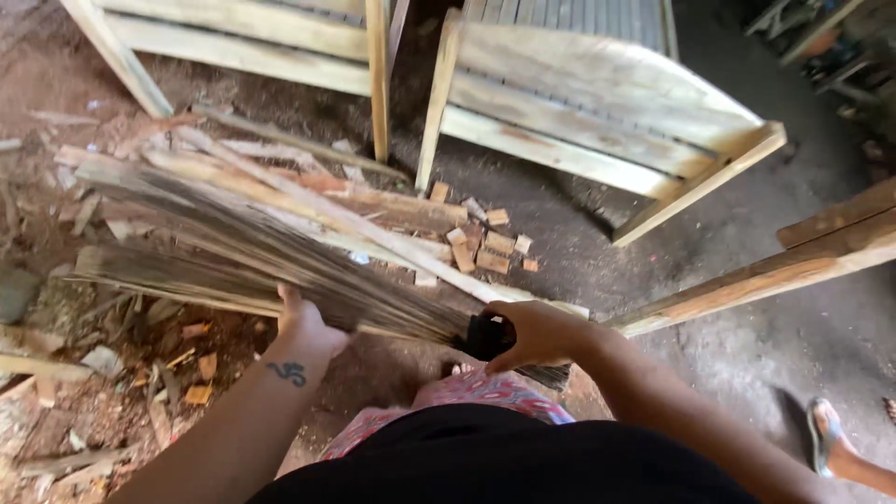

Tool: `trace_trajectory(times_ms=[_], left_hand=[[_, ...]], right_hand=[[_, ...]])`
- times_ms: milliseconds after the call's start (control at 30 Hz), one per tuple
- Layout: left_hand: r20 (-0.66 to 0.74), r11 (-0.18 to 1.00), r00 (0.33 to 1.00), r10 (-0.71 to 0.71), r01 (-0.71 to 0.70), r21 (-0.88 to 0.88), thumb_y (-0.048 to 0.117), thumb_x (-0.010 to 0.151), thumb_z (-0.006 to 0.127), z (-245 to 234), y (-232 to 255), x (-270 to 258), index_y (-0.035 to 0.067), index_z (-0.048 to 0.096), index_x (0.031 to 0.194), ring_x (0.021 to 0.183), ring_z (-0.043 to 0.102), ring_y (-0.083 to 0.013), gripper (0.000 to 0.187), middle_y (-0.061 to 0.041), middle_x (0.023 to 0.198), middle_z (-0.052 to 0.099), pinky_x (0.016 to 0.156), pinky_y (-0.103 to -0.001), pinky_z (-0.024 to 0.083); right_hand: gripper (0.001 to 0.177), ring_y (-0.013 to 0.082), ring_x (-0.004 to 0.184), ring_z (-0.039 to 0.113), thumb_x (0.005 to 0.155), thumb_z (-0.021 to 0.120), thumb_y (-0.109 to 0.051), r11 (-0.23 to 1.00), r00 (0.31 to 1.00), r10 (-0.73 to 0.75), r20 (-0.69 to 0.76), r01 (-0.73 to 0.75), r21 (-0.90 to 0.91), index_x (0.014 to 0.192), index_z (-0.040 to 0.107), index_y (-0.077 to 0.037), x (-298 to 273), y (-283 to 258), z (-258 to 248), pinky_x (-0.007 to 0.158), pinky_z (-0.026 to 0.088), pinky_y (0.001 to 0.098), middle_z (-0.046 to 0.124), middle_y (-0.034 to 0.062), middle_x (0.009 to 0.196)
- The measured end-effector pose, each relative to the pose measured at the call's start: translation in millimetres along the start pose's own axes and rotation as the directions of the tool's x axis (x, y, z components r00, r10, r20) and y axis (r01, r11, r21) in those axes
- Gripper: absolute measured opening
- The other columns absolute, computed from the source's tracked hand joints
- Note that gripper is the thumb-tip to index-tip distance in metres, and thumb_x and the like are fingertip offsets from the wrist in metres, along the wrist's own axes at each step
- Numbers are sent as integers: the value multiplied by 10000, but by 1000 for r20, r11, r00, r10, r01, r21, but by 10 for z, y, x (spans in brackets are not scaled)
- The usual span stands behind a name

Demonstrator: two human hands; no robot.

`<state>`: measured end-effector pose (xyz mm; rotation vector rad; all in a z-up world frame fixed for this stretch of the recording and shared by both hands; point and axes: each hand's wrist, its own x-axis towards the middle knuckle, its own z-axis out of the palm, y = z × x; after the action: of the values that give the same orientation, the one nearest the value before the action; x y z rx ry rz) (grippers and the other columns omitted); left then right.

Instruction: Sweep the workshop floor and gather wooden slats using a traditional broom.

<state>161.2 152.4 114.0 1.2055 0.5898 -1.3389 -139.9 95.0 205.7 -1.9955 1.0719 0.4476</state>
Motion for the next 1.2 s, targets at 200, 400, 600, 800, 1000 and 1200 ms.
trace_trajectory(times_ms=[200, 400, 600, 800, 1000, 1200], left_hand=[[1, 999, 1000, -23, 22, 36, 713, 947, 369, 61, -97, 29, 211, 469, 1475, 1274, 578, -297, 736, -107, 1499, 547, 1062, -562, 497], [-39, 998, 998, -51, 52, 23, 661, 982, 389, 327, -299, -447, 196, 468, 1473, 1265, 585, -315, 681, -120, 1484, 546, 1045, -575, 508], [-111, 994, 989, -97, 92, -51, 608, 1016, 409, 355, -582, -936, 181, 466, 1470, 1256, 592, -334, 626, -134, 1469, 546, 1028, -588, 519], [-207, 983, 971, -118, 85, -164, 555, 1051, 428, 137, -528, -1194, 166, 465, 1468, 1248, 599, -352, 571, -148, 1454, 545, 1011, -601, 530], [-222, 996, 974, -42, 23, -87, 655, 1021, 461, -364, -376, -815, 136, 431, 1504, 1195, 633, -321, 710, -153, 1467, 489, 980, -484, 555], [-136, 980, 986, -97, 70, -186, 663, 998, 391, -682, -288, -1147, 154, 368, 1581, 1356, 567, -338, 774, -140, 1599, 468, 1064, -587, 503]], right_hand=[[967, 342, 1357, 492, 764, 693, -736, 996, 996, 73, -46, -71, 45, 1443, 501, -75, 229, -485, -198, 1132, 409, 549, 504, 171, 1463], [1036, 367, 1035, 786, 679, 633, -802, 990, 977, 85, -198, -61, 124, 1214, 659, 84, 746, -959, -241, 918, 621, 435, 759, 257, 1126], [1074, 394, 984, 753, 713, 586, -888, 996, 957, 86, -279, -79, 37, 1136, 649, 98, 1458, -464, 43, 886, 591, 462, 706, 300, 1064], [928, 398, 903, 735, 761, 524, -881, 989, 949, -13, -315, -33, -141, 969, 763, -8, 2256, -273, 360, 830, 582, 505, 742, 259, 966], [791, 372, 862, 764, 824, 578, -775, 988, 960, -103, -259, 68, -139, 927, 790, -20, 4073, 333, 1018, 810, 591, 492, 761, 250, 937], [896, 346, 886, 740, 827, 543, -838, 990, 989, -120, -85, 114, -80, 961, 797, 11, 2879, -664, 1103, 866, 571, 419, 764, 257, 965]])
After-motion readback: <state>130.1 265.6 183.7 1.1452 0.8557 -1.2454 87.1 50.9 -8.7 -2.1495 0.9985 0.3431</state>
